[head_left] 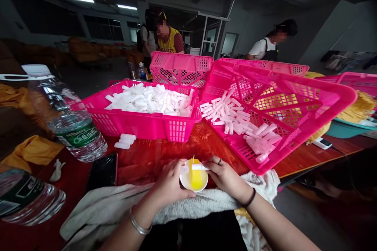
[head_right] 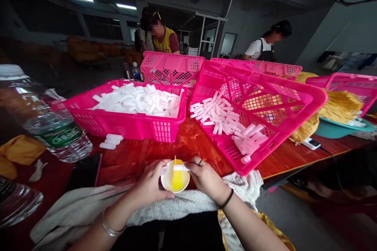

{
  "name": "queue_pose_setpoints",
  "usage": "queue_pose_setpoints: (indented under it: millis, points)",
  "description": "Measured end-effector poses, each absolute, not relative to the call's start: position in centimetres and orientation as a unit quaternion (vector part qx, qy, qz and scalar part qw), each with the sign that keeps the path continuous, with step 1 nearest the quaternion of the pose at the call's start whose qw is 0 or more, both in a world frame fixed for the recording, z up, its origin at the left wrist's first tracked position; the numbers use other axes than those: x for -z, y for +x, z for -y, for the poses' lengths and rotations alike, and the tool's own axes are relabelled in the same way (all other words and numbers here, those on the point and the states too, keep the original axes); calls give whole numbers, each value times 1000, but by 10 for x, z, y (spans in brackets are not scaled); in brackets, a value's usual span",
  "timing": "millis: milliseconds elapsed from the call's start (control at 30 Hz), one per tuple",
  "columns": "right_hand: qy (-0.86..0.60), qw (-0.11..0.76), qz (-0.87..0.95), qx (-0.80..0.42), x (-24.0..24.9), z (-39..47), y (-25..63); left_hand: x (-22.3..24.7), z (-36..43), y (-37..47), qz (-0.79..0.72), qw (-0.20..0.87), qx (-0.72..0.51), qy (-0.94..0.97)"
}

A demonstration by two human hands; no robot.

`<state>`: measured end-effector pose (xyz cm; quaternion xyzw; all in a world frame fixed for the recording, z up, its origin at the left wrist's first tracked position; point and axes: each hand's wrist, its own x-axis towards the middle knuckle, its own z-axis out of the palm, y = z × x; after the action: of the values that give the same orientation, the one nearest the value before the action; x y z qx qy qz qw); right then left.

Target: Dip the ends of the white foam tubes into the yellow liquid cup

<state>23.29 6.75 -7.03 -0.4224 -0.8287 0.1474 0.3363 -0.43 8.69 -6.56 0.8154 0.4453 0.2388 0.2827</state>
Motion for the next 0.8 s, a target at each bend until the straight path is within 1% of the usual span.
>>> queue_pose_setpoints:
  millis: [100, 133, 233, 300, 367, 433, 500, 567, 633, 767, 800]
  points:
    - [-406, 344, 830, -167, 67, -68, 232, 68, -87, -5, -434, 289, -250, 816]
    - [-404, 356, 819, -198, 66, -67, 233, 69, -88, -6, -433, 289, -253, 815]
    - [-427, 384, 744, -342, 67, -65, 234, 69, -88, -6, -438, 289, -254, 813]
    - [-453, 386, 711, -374, 69, -62, 233, 68, -88, -6, -437, 287, -250, 815]
    - [-446, 386, 742, -319, 71, -58, 232, 66, -87, -5, -435, 287, -246, 817]
    - [-407, 392, 787, -249, 71, -54, 230, 64, -87, -5, -434, 288, -248, 817]
    - [-394, 394, 789, -259, 70, -51, 228, 64, -87, -5, -432, 292, -255, 814]
    - [-423, 396, 748, -323, 68, -47, 225, 66, -87, -6, -432, 298, -259, 811]
    - [-458, 389, 720, -346, 66, -45, 222, 68, -87, -6, -436, 301, -258, 808]
    - [-438, 382, 778, -238, 64, -40, 217, 71, -87, -7, -438, 298, -252, 810]
    - [-429, 391, 780, -236, 65, -39, 216, 72, -87, -7, -438, 297, -251, 811]
